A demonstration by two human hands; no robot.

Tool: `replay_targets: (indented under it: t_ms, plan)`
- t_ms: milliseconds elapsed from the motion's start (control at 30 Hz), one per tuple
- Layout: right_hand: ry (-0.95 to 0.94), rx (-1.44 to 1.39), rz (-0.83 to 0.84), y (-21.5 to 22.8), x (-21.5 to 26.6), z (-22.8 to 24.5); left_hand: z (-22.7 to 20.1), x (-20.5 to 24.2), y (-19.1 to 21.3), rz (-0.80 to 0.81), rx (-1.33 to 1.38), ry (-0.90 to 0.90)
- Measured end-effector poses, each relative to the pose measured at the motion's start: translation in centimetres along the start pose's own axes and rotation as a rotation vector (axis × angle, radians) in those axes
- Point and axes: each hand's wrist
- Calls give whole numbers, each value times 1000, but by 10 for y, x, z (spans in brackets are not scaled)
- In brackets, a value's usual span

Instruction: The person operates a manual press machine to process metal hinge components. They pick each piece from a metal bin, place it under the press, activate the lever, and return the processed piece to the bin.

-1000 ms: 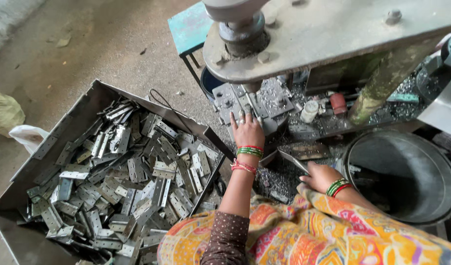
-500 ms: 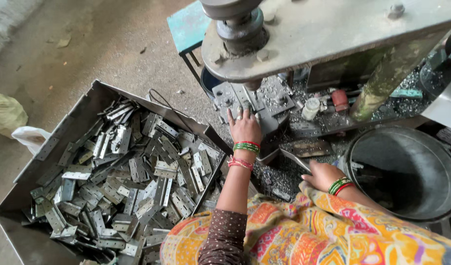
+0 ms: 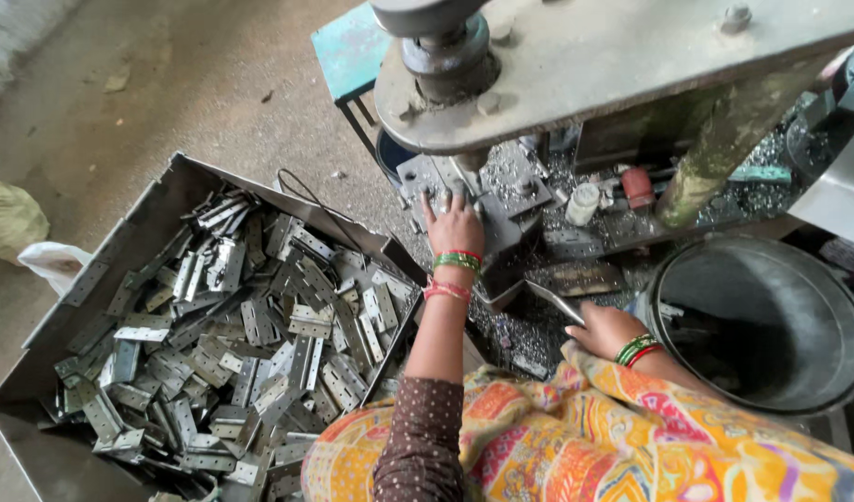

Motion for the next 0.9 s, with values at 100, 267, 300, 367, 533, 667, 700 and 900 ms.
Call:
replay_targets:
  t_ms: [100, 267, 300, 367, 533, 667, 700, 900]
  plan:
    - [-68, -32, -153, 38, 11, 28, -12, 29, 19, 78, -57, -53]
    - [71, -130, -568, 86, 21, 63, -49, 110, 45, -170, -7, -106]
    - [89, -126, -624, 88, 22, 66, -50, 115, 47, -228, 55, -63]
    - [119, -119, -711, 85, 32, 66, -49, 129, 49, -305, 113, -168]
    - [227, -182, -879, 86, 28, 63, -28, 105, 63, -392, 420, -150]
    - [232, -142, -831, 86, 28, 60, -22, 78, 57, -564, 187, -87]
    - [211, -135, -818, 86, 29, 60, -21, 73, 51, -594, 85, -89]
    - [191, -143, -789, 89, 26, 63, 4, 61, 11, 212, 332, 227]
Point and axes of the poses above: each hand's wrist, its own x-axis away from the middle knuckle, its own y-axis out of the back of the hand, z = x × y, and after that the axes turned 5 degrees about -z, right-handed
